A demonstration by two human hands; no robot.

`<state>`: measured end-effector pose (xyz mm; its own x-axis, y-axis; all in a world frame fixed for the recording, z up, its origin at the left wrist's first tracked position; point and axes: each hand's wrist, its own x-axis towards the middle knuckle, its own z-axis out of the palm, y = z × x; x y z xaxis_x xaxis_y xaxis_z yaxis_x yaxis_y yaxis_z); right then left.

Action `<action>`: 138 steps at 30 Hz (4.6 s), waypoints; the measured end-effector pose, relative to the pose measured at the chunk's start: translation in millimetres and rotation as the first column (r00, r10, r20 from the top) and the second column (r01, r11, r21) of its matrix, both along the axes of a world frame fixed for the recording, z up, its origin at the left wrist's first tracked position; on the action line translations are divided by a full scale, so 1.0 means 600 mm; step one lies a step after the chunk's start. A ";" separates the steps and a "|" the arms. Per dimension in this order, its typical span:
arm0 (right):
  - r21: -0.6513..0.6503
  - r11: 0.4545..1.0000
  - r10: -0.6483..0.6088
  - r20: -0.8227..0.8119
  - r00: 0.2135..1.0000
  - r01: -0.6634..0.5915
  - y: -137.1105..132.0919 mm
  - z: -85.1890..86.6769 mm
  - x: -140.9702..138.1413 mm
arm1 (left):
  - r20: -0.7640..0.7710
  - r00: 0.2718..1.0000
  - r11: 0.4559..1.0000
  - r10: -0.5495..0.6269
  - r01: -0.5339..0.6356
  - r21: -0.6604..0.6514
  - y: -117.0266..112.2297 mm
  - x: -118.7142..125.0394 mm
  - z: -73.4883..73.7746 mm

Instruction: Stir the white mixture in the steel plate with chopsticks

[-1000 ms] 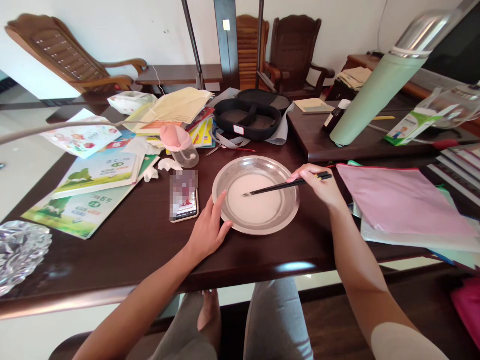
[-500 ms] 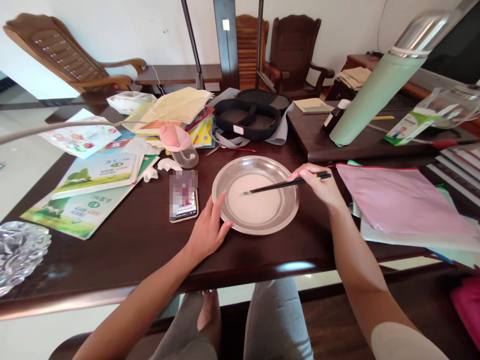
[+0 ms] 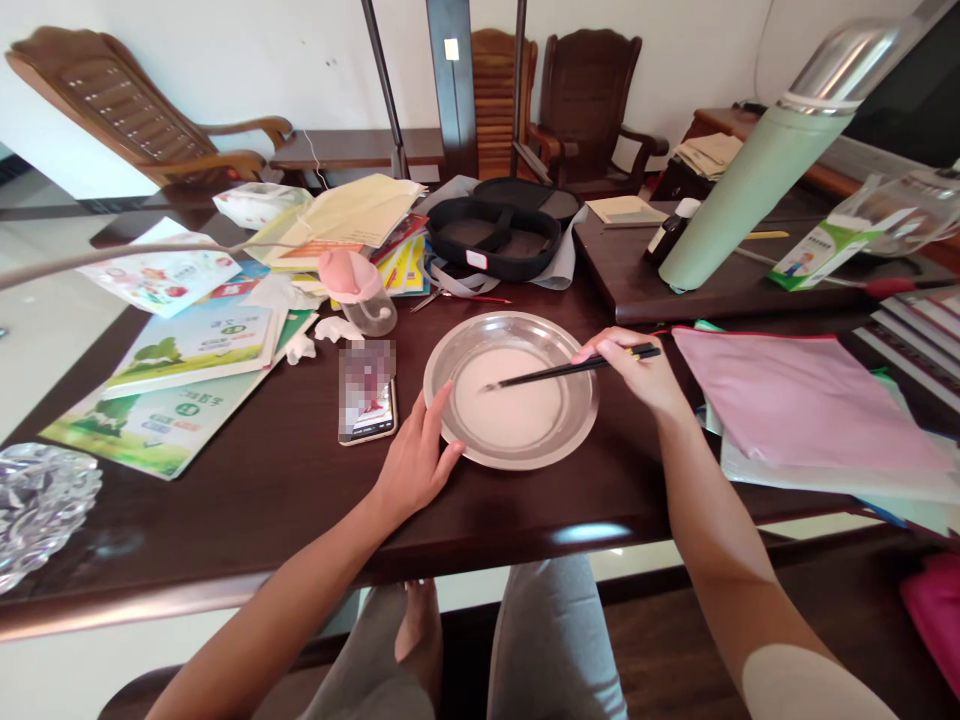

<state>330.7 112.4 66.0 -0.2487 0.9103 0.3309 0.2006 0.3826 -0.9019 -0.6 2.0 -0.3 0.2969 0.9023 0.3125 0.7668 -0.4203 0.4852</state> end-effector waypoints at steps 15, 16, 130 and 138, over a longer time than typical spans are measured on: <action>-0.024 0.999 0.039 0.012 0.999 -0.039 -0.003 0.001 -0.005 | 0.000 1.000 1.000 0.000 0.000 -0.003 0.001 0.001 0.002; -0.008 1.000 -0.022 -0.007 1.000 0.022 -0.001 0.001 -0.001 | -0.003 1.000 1.000 -0.001 0.001 0.001 0.001 0.001 0.002; 0.028 0.998 0.049 -0.014 0.999 -0.049 -0.001 0.006 0.000 | -0.034 0.999 0.993 0.000 0.003 0.115 0.014 -0.005 -0.012; -0.007 0.997 -0.076 -0.182 0.980 0.075 0.012 -0.013 0.019 | -0.041 0.999 0.994 0.004 0.001 0.110 0.013 -0.004 -0.010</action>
<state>342.1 119.6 58.4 -0.1150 0.9243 0.3640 0.0617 0.3723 -0.9260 -3.1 9.5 -6.6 0.3099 0.8638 0.3972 0.7857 -0.4679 0.4047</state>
